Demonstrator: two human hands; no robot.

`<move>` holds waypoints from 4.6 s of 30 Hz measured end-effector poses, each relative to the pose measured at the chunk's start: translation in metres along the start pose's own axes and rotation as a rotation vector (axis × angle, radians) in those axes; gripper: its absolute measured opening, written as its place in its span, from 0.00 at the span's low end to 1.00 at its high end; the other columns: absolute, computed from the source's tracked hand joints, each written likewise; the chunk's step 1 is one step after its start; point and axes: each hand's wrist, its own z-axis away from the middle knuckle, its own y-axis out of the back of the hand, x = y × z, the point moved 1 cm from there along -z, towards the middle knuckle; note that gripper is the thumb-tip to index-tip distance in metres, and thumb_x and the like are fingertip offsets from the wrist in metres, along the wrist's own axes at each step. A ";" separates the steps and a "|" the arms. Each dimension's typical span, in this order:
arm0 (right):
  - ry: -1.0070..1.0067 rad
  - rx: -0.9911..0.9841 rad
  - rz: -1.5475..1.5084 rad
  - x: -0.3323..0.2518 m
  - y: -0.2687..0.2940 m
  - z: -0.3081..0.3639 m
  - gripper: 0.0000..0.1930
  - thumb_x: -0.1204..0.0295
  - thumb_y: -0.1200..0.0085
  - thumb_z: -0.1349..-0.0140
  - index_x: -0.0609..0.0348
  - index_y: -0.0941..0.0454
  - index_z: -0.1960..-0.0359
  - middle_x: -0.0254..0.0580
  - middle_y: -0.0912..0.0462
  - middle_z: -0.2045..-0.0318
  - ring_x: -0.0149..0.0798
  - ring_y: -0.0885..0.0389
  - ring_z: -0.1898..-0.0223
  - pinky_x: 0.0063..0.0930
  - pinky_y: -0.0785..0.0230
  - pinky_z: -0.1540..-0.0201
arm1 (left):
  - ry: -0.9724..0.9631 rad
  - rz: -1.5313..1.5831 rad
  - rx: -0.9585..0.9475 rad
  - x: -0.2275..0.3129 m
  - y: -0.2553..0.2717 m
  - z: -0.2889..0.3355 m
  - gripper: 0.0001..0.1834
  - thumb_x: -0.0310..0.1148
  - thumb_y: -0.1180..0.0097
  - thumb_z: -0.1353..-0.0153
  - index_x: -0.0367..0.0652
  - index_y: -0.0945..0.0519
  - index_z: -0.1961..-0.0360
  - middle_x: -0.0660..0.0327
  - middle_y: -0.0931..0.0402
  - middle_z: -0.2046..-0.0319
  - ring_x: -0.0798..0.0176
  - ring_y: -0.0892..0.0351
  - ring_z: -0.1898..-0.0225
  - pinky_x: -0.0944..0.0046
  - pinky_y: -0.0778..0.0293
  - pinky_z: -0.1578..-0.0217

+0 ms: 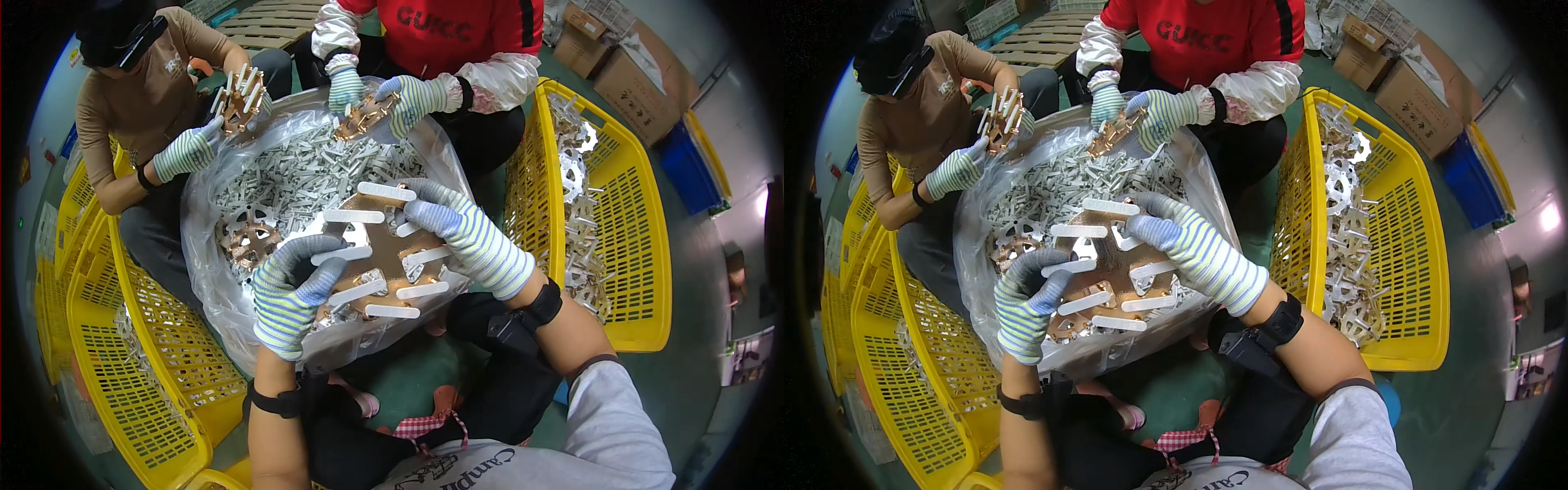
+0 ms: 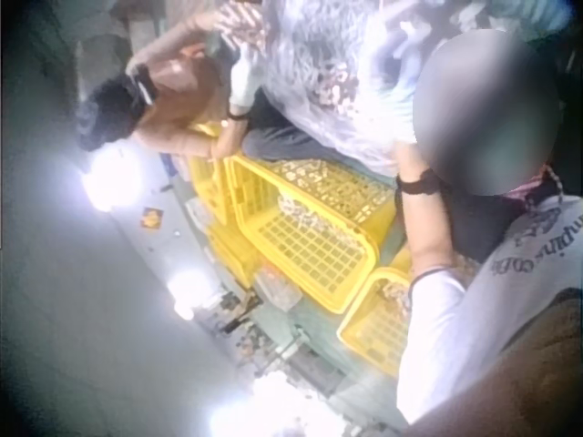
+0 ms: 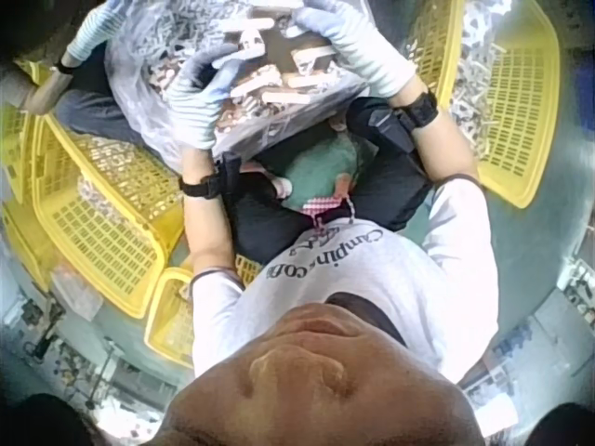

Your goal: The person sits on the floor and assembles small white plastic pieces onto circular copper-colored metal frames. They pick up frames and pieces from a central bin, attach the pieces to the frames, and place the completed frames into a yellow basket.

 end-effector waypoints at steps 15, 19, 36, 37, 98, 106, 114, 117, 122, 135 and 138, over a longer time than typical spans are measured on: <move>0.040 -0.082 0.092 -0.010 -0.005 0.004 0.35 0.59 0.40 0.38 0.66 0.38 0.35 0.42 0.23 0.48 0.33 0.25 0.46 0.29 0.33 0.41 | 0.091 0.240 -0.002 -0.010 0.000 -0.006 0.17 0.28 0.41 0.39 0.36 0.23 0.49 0.58 0.21 0.53 0.65 0.24 0.51 0.66 0.29 0.47; 0.120 -0.121 0.316 -0.007 0.009 -0.002 0.40 0.58 0.37 0.41 0.67 0.41 0.33 0.44 0.26 0.44 0.35 0.28 0.42 0.30 0.36 0.38 | 0.043 0.233 0.073 -0.008 0.004 -0.008 0.15 0.28 0.42 0.38 0.36 0.22 0.50 0.58 0.21 0.54 0.66 0.24 0.51 0.66 0.29 0.47; 0.192 -0.059 0.477 -0.003 0.002 0.003 0.39 0.68 0.38 0.39 0.69 0.46 0.31 0.47 0.23 0.47 0.33 0.24 0.48 0.28 0.31 0.45 | 0.063 0.256 -0.062 0.000 -0.002 -0.005 0.36 0.21 0.35 0.53 0.38 0.33 0.40 0.55 0.28 0.46 0.60 0.28 0.43 0.60 0.30 0.40; 0.209 -0.059 0.478 -0.002 0.002 0.004 0.39 0.68 0.38 0.39 0.69 0.46 0.31 0.47 0.24 0.46 0.33 0.24 0.48 0.28 0.31 0.45 | 0.064 0.250 -0.057 0.000 -0.002 -0.005 0.36 0.22 0.35 0.53 0.39 0.32 0.40 0.56 0.28 0.46 0.60 0.29 0.42 0.60 0.31 0.40; -1.048 0.251 1.612 0.052 0.416 0.324 0.17 0.65 0.45 0.44 0.61 0.17 0.56 0.52 0.16 0.55 0.53 0.18 0.55 0.45 0.26 0.54 | -0.097 -0.132 -0.264 0.018 -0.001 0.035 0.23 0.36 0.53 0.30 0.36 0.32 0.38 0.55 0.28 0.44 0.59 0.26 0.45 0.58 0.30 0.43; -0.373 0.375 1.475 -0.009 0.297 0.270 0.14 0.62 0.50 0.39 0.62 0.20 0.70 0.44 0.20 0.76 0.40 0.24 0.74 0.36 0.31 0.67 | -0.220 0.078 0.514 0.065 0.153 0.245 0.20 0.36 0.49 0.32 0.38 0.27 0.42 0.55 0.24 0.47 0.59 0.24 0.47 0.56 0.28 0.44; -0.005 0.714 0.659 -0.061 0.221 0.314 0.16 0.61 0.52 0.34 0.64 0.24 0.61 0.43 0.22 0.69 0.34 0.24 0.70 0.30 0.31 0.65 | -0.356 0.583 1.285 0.035 0.270 0.514 0.12 0.31 0.42 0.37 0.43 0.19 0.53 0.59 0.17 0.59 0.61 0.18 0.58 0.57 0.21 0.52; 0.133 0.685 0.540 -0.080 0.198 0.267 0.17 0.61 0.53 0.33 0.64 0.26 0.56 0.43 0.22 0.65 0.34 0.24 0.67 0.29 0.31 0.62 | -0.144 0.470 1.536 -0.008 0.294 0.625 0.14 0.34 0.39 0.41 0.44 0.19 0.54 0.59 0.17 0.60 0.60 0.19 0.55 0.56 0.21 0.53; 0.340 0.560 0.310 -0.101 0.138 0.197 0.19 0.61 0.53 0.31 0.64 0.29 0.48 0.42 0.22 0.58 0.33 0.24 0.62 0.27 0.31 0.58 | 0.767 -0.040 1.414 -0.072 0.294 0.620 0.29 0.47 0.35 0.46 0.46 0.24 0.45 0.59 0.22 0.52 0.58 0.24 0.50 0.55 0.25 0.56; 0.141 -0.516 0.398 -0.024 -0.071 0.060 0.34 0.41 0.51 0.36 0.65 0.26 0.49 0.43 0.20 0.64 0.34 0.22 0.67 0.26 0.31 0.67 | 0.947 -0.510 0.989 -0.021 0.272 0.594 0.18 0.35 0.39 0.41 0.34 0.19 0.53 0.57 0.18 0.66 0.64 0.20 0.68 0.67 0.23 0.66; 0.040 -0.505 0.451 -0.003 -0.086 0.061 0.35 0.40 0.50 0.37 0.66 0.26 0.49 0.43 0.19 0.65 0.33 0.22 0.68 0.26 0.29 0.64 | 0.470 -0.235 1.136 0.051 0.239 0.542 0.20 0.37 0.39 0.40 0.35 0.23 0.51 0.58 0.20 0.61 0.64 0.20 0.62 0.68 0.22 0.64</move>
